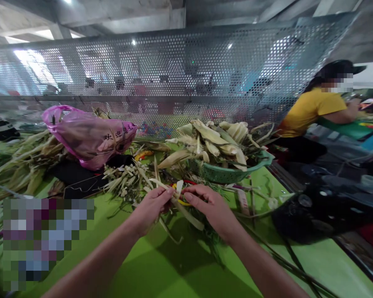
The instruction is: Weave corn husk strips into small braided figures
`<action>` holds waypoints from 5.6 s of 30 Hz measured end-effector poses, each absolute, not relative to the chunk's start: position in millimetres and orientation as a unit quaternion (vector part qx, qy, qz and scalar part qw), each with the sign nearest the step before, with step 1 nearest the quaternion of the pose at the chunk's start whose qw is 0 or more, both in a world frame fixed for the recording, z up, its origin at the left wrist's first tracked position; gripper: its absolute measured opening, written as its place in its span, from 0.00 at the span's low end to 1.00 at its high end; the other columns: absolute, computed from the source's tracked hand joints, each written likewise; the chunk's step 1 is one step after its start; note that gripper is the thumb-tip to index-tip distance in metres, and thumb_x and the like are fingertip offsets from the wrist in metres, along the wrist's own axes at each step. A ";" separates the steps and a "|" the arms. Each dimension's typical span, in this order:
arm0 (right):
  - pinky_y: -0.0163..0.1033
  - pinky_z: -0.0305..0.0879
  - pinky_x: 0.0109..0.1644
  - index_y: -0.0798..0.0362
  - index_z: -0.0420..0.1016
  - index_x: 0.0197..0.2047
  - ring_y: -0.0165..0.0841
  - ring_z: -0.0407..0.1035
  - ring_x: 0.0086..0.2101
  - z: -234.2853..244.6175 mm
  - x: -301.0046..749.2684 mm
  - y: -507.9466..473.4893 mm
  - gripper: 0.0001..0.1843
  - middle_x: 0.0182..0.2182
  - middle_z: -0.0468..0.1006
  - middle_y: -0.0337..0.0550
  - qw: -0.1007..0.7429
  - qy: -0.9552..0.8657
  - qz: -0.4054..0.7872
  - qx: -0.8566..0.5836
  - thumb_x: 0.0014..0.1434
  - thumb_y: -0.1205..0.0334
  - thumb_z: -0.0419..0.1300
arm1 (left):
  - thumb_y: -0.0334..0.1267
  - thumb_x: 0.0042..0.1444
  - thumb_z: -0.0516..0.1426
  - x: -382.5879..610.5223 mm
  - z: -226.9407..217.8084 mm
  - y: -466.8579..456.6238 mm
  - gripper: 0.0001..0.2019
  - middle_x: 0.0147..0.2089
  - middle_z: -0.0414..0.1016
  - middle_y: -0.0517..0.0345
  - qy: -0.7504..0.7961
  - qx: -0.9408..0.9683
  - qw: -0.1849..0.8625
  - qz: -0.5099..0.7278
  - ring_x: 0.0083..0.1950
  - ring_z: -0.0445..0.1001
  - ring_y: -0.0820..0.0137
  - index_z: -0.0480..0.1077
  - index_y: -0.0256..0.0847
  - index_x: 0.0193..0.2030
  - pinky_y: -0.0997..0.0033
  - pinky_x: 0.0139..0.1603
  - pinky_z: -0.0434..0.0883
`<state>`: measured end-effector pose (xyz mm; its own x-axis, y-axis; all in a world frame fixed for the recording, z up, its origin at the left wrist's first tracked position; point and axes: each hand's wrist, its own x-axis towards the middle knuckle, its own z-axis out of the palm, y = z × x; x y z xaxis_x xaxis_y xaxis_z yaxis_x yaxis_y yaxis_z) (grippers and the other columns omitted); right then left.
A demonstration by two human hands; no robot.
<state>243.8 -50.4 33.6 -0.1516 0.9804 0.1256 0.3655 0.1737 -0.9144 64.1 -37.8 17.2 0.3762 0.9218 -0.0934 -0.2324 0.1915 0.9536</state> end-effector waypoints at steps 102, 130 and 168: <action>0.40 0.58 0.39 0.51 0.68 0.30 0.37 0.68 0.35 21.5 220.1 -71.0 0.05 0.31 0.75 0.41 0.348 -0.771 0.016 -0.533 0.58 0.68 0.58 | 0.43 0.51 0.63 81.9 9.8 -51.9 0.14 0.34 0.79 0.52 0.311 0.322 0.744 0.496 0.33 0.72 0.73 0.79 0.37 0.41 0.77 0.36 0.67; 0.45 0.68 0.44 0.51 0.76 0.32 0.39 0.72 0.36 18.9 235.9 -58.4 0.14 0.31 0.79 0.44 0.561 -0.512 0.397 -0.515 0.48 0.50 0.68 | 0.42 0.41 0.69 74.5 16.3 -44.1 0.17 0.36 0.79 0.52 0.321 0.468 0.697 0.439 0.39 0.72 0.68 0.79 0.37 0.39 0.70 0.46 0.66; 0.36 0.59 0.33 0.52 0.69 0.23 0.30 0.61 0.26 29.5 241.4 -54.3 0.13 0.22 0.67 0.34 0.525 -0.542 0.433 -0.494 0.49 0.55 0.65 | 0.40 0.53 0.60 76.5 11.4 -46.7 0.11 0.34 0.74 0.55 0.320 0.582 0.651 0.366 0.34 0.66 0.70 0.78 0.39 0.40 0.71 0.43 0.63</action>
